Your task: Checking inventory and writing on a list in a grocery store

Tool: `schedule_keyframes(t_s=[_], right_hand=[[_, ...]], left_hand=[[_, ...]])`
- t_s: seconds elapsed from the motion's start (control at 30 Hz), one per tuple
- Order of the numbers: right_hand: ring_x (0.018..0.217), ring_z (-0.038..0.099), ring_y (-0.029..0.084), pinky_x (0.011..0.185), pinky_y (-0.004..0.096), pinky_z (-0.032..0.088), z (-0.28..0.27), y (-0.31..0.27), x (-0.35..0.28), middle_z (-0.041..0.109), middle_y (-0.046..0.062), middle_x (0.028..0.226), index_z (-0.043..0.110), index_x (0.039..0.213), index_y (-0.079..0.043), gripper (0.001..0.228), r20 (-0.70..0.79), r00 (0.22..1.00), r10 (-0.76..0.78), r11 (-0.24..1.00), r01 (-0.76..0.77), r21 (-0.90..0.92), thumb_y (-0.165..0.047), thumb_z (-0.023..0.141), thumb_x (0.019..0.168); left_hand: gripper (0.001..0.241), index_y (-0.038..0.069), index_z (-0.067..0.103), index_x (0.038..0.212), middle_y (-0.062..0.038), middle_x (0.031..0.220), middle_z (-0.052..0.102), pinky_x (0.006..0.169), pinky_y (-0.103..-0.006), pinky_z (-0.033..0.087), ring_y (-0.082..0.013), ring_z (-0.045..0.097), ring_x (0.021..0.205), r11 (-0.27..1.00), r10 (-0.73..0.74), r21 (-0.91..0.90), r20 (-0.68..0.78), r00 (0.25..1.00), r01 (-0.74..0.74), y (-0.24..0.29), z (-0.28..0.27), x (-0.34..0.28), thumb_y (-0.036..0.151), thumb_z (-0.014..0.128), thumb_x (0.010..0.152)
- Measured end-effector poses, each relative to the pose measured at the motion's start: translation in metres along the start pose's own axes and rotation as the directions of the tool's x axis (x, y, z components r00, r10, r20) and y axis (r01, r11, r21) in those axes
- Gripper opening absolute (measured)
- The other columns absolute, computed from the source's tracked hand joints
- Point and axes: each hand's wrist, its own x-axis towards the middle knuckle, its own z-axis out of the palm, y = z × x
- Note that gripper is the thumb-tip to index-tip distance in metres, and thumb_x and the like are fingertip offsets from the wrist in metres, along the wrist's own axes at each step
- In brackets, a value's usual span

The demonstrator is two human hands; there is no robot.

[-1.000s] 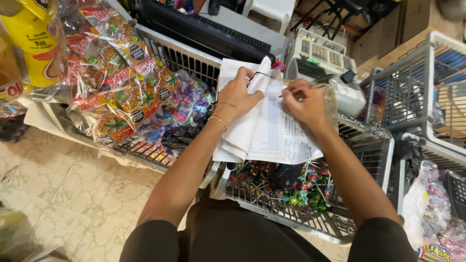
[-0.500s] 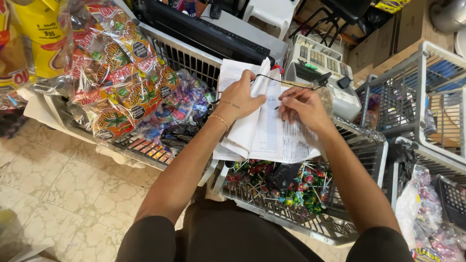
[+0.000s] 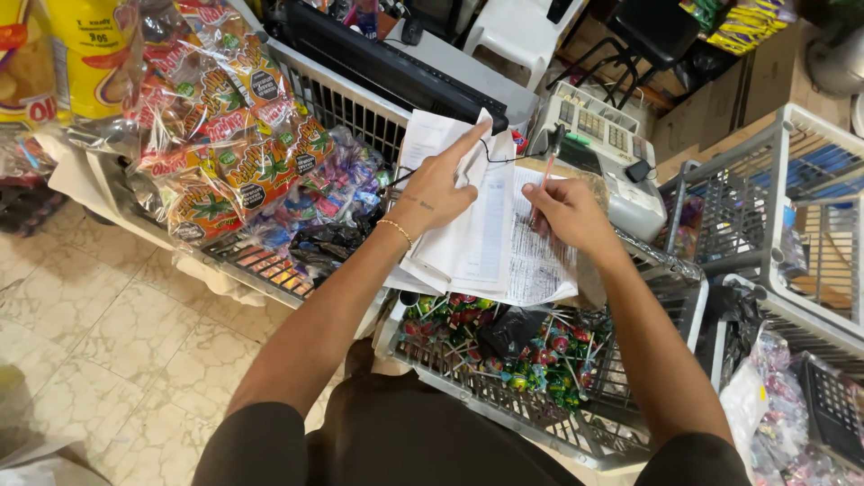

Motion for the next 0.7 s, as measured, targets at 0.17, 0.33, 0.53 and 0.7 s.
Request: schedule_keyframes(t_s=[0.17, 0.33, 0.53, 0.7], right_hand=[[0.029, 0.049, 0.019, 0.027, 0.026, 0.034, 0.005, -0.004, 0.001, 0.049, 0.012, 0.041, 0.064, 0.072, -0.005, 0.044, 0.008, 1.0, 0.014, 0.999, -0.014, 0.044, -0.03, 0.06, 0.107], [0.029, 0.046, 0.017, 0.028, 0.025, 0.03, -0.002, -0.014, -0.001, 0.047, 0.012, 0.041, 0.065, 0.072, -0.005, 0.046, -0.01, 1.0, 0.009, 1.0, -0.009, 0.025, -0.032, 0.058, 0.109], [0.044, 0.065, 0.02, 0.029, 0.027, 0.046, -0.004, -0.038, 0.003, 0.062, 0.013, 0.06, 0.071, 0.086, -0.005, 0.04, -0.123, 0.992, 0.043, 0.999, -0.041, 0.018, -0.034, 0.055, 0.108], [0.048, 0.065, 0.018, 0.028, 0.025, 0.044, -0.003, -0.048, 0.024, 0.061, 0.011, 0.075, 0.073, 0.098, -0.001, 0.04, -0.147, 0.988, 0.037, 0.996, -0.025, 0.082, -0.036, 0.054, 0.106]], left_hand=[[0.044, 0.028, 0.077, 0.121, -0.012, 0.127, 0.072, 0.115, -0.0455, 0.043, -0.0374, 0.056, 0.133, 0.998, 0.065, -0.002, -0.021, 0.998, -0.065, -0.031, 0.01, 0.015, 0.011, 0.058, 0.085], [0.033, 0.027, 0.081, 0.104, -0.011, 0.115, 0.076, 0.108, -0.0437, 0.047, -0.0304, 0.064, 0.123, 0.998, -0.001, -0.065, -0.035, 0.999, -0.001, -0.046, 0.014, 0.027, 0.014, 0.059, 0.083], [0.036, 0.019, 0.081, 0.103, -0.015, 0.119, 0.074, 0.105, -0.0394, 0.048, -0.0278, 0.066, 0.12, 0.976, -0.054, -0.213, -0.016, 0.998, 0.049, -0.05, 0.006, 0.035, 0.011, 0.061, 0.076], [0.036, 0.017, 0.082, 0.103, -0.019, 0.124, 0.071, 0.103, -0.0401, 0.048, -0.0288, 0.066, 0.121, 0.97, -0.093, -0.226, -0.029, 0.995, 0.085, -0.059, 0.013, 0.041, 0.009, 0.061, 0.074]])
